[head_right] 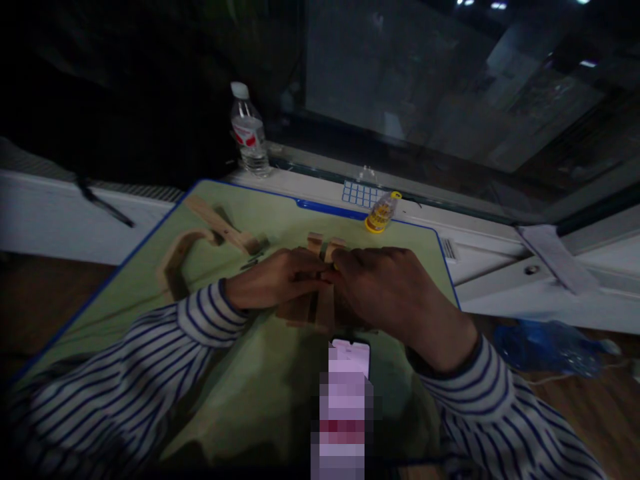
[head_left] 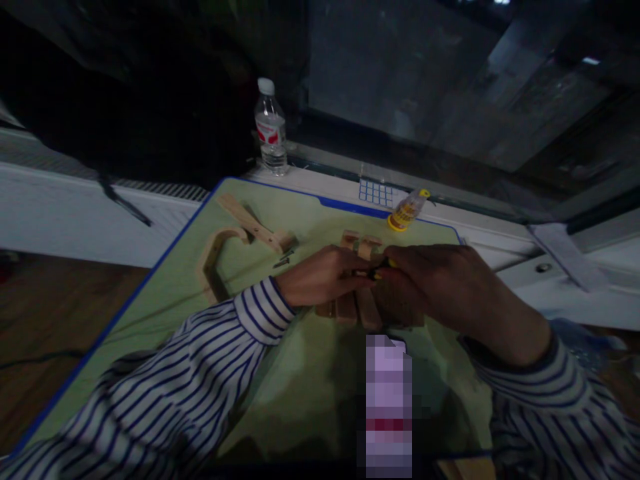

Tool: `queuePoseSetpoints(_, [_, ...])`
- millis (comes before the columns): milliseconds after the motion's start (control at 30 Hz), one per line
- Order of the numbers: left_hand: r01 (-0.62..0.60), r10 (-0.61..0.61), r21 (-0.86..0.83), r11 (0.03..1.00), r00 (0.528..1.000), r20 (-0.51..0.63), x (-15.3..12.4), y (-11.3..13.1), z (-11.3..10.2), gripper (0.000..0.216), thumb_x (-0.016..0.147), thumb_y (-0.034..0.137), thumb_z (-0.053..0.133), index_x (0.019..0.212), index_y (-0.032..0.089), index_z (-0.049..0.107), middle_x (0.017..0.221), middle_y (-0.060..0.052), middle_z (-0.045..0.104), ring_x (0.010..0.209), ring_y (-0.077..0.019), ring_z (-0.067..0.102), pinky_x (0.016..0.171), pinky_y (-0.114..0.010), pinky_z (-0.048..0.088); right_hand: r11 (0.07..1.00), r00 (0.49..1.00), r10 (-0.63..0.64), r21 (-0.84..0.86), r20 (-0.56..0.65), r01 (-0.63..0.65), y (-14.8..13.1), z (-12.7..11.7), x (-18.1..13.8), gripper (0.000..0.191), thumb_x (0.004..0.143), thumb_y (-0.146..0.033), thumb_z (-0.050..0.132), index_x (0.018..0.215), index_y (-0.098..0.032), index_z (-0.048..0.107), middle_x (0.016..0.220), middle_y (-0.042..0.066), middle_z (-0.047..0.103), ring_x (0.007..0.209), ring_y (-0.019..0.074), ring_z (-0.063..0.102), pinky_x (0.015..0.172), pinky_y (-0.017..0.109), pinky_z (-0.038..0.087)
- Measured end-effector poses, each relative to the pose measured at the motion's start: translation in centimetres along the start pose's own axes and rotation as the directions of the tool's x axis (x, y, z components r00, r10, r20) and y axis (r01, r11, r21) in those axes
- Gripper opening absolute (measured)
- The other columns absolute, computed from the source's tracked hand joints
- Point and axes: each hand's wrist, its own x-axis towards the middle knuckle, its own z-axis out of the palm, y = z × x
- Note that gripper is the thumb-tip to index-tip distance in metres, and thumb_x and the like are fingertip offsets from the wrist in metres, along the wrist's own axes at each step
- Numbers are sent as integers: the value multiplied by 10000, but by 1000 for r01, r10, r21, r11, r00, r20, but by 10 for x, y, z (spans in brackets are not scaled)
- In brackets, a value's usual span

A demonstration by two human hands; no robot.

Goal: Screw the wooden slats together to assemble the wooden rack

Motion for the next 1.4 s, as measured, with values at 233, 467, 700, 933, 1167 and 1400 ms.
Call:
queuePoseSetpoints(233, [-3,14,103,995,995,-101,2,4,4,251,894,355,560,941,155,706,813,-54,704,780,-170,640,734,-294,460,999,1000,-16,-33,-11,15,1,-2,1,322,967,-351,378,1103,-139,580,844,99,726,712,222,685,546,296,407])
queuePoseSetpoints(467, [-26,35,113,993,996,-77,2,1,3,265,908,354,538,938,147,700,825,-60,703,779,-166,644,721,-286,457,993,994,-110,49,-17,111,7,-12,-3,380,905,-208,510,1283,-170,502,1127,112,685,889,213,680,661,304,498])
queuePoseSetpoints(700, [-49,50,39,998,998,-29,2,-3,3,222,929,288,510,926,156,689,847,-42,711,803,-151,646,738,-270,449,993,996,-91,73,21,89,5,-14,0,247,879,-139,526,1117,-164,588,1036,77,711,843,215,688,632,299,481])
queuePoseSetpoints(933, [-26,27,-49,998,1000,3,1,-6,3,226,937,235,489,1047,189,681,928,-41,721,845,-143,657,794,-277,468,996,999,-28,-78,32,31,0,-11,0,198,892,-177,499,1073,-160,577,802,49,721,654,215,673,502,302,341])
queuePoseSetpoints(1167, [-25,28,43,999,997,-68,1,0,2,221,890,319,576,1020,182,690,880,-45,712,807,-159,648,728,-274,463,996,999,-13,-91,37,16,-5,-14,0,183,897,-182,496,1053,-158,588,792,46,718,636,194,663,498,299,314])
queuePoseSetpoints(1400, [-30,38,87,996,996,-84,3,1,1,210,888,318,579,930,153,701,834,-52,699,817,-171,636,741,-292,461,998,997,-64,-27,40,65,0,-13,-1,375,893,-230,538,1257,-153,494,1040,95,710,812,233,692,591,319,464])
